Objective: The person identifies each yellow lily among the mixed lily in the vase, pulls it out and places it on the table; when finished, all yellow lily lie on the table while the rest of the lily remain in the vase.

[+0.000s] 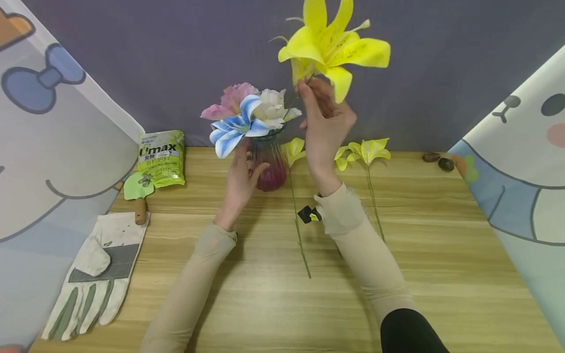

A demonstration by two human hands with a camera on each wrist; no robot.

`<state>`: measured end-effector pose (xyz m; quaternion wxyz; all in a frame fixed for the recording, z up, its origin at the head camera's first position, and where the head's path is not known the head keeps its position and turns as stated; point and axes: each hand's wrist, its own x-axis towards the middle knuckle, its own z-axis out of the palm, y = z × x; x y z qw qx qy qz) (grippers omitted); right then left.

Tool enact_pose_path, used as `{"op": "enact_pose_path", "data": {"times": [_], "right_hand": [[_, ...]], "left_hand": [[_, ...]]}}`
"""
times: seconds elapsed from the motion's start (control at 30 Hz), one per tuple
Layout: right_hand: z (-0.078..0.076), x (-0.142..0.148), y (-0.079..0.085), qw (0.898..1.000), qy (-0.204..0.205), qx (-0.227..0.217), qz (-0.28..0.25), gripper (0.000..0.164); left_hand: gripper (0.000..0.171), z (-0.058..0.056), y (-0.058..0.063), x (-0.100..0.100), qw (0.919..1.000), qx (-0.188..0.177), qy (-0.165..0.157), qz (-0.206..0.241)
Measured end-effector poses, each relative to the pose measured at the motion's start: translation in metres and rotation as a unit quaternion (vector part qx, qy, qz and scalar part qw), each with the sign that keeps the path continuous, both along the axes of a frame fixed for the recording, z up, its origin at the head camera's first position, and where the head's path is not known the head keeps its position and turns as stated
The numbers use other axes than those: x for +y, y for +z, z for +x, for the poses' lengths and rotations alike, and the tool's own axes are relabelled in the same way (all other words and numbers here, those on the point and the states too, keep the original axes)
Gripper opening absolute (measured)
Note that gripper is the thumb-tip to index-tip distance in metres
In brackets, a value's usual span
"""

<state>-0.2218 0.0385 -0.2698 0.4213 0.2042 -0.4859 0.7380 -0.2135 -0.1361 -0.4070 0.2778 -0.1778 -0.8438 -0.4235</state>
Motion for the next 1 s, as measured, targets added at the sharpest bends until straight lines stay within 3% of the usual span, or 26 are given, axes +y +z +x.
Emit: {"op": "enact_pose_path", "data": {"times": [0.2, 0.4, 0.8, 1.0], "right_hand": [[0.006, 0.012, 0.017, 0.997, 0.005, 0.019, -0.075, 0.019], [0.014, 0.024, 0.032, 0.993, 0.008, 0.000, -0.119, 0.016], [0.035, 0.056, 0.069, 0.985, -0.028, 0.018, -0.170, 0.015], [0.035, 0.085, 0.074, 0.984, -0.032, 0.030, -0.175, 0.008]], "left_hand": [[0.072, 0.000, 0.001, 0.001, 1.0000, -0.002, 0.000, 0.002], [0.073, 0.002, 0.002, 0.001, 1.0000, -0.009, 0.000, 0.002], [0.075, 0.001, 0.003, 0.002, 0.9997, -0.024, 0.000, 0.008], [0.075, 0.002, 0.004, 0.002, 0.9993, -0.034, 0.004, 0.015]]}}
